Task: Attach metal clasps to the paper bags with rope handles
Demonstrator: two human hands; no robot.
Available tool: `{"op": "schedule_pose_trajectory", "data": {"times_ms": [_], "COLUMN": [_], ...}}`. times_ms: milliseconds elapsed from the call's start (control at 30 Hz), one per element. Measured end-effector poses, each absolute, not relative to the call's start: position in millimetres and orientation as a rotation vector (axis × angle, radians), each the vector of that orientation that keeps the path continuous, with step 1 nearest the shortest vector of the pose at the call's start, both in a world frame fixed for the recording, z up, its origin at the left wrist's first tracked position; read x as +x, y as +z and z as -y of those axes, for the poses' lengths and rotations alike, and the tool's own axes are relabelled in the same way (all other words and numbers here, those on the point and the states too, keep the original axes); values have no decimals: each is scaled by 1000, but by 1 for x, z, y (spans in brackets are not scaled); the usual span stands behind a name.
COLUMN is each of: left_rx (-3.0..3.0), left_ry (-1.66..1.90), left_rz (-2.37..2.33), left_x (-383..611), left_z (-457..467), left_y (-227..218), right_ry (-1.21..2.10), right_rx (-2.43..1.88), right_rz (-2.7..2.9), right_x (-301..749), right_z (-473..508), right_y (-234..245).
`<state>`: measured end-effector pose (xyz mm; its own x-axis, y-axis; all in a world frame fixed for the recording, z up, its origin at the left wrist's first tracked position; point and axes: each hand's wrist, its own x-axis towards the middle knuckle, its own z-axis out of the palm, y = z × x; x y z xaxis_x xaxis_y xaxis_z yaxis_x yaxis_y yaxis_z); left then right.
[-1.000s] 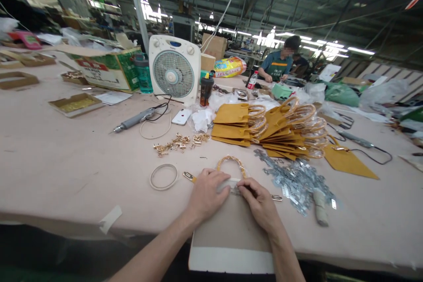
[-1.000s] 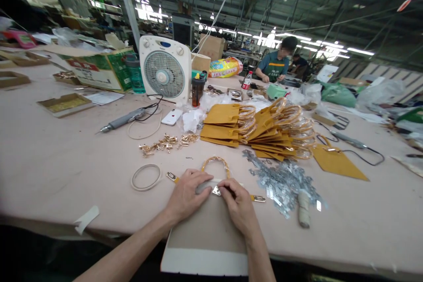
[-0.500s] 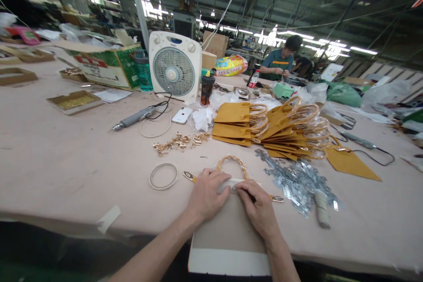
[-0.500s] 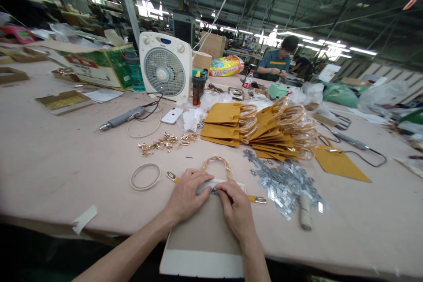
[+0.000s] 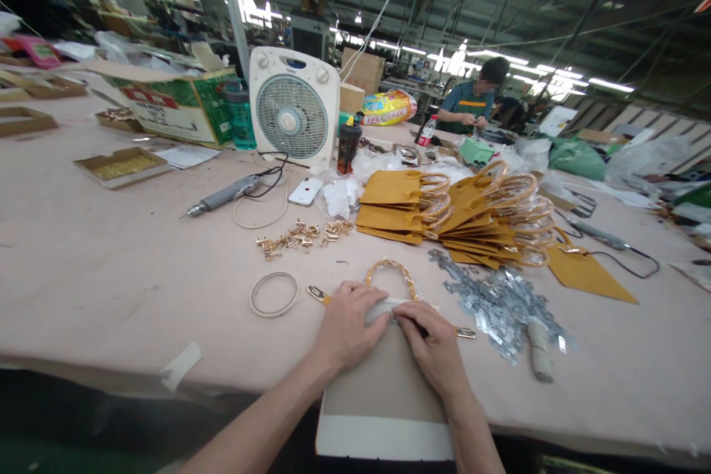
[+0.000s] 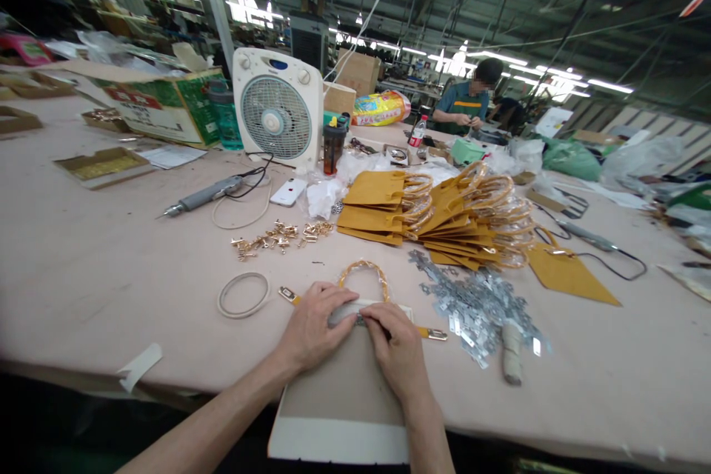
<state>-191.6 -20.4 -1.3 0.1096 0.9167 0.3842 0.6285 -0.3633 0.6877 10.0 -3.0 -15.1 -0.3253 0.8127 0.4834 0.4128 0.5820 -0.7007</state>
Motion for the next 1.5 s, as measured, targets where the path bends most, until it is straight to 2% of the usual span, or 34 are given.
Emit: {"op": "schedule_pose_trajectory", "data": {"times_ms": [567,800,1500], "left_rx": [2047,2080,2037], "left_ry": [1095,1222,1145], "left_rz": [-1502,-1443,-1344], "left_x": [-192,-191,-190], "left_z": [18,17,9], "left_y": [-2,-2,-2], "right_ry": [665,691,747], "right_rx": [-957,-937,-945], "right_rz": [2015,2010,1902], "right_x": [22,22,24], "right_z": [1,-1,-1], "right_y": [-5,-3,-3]}}
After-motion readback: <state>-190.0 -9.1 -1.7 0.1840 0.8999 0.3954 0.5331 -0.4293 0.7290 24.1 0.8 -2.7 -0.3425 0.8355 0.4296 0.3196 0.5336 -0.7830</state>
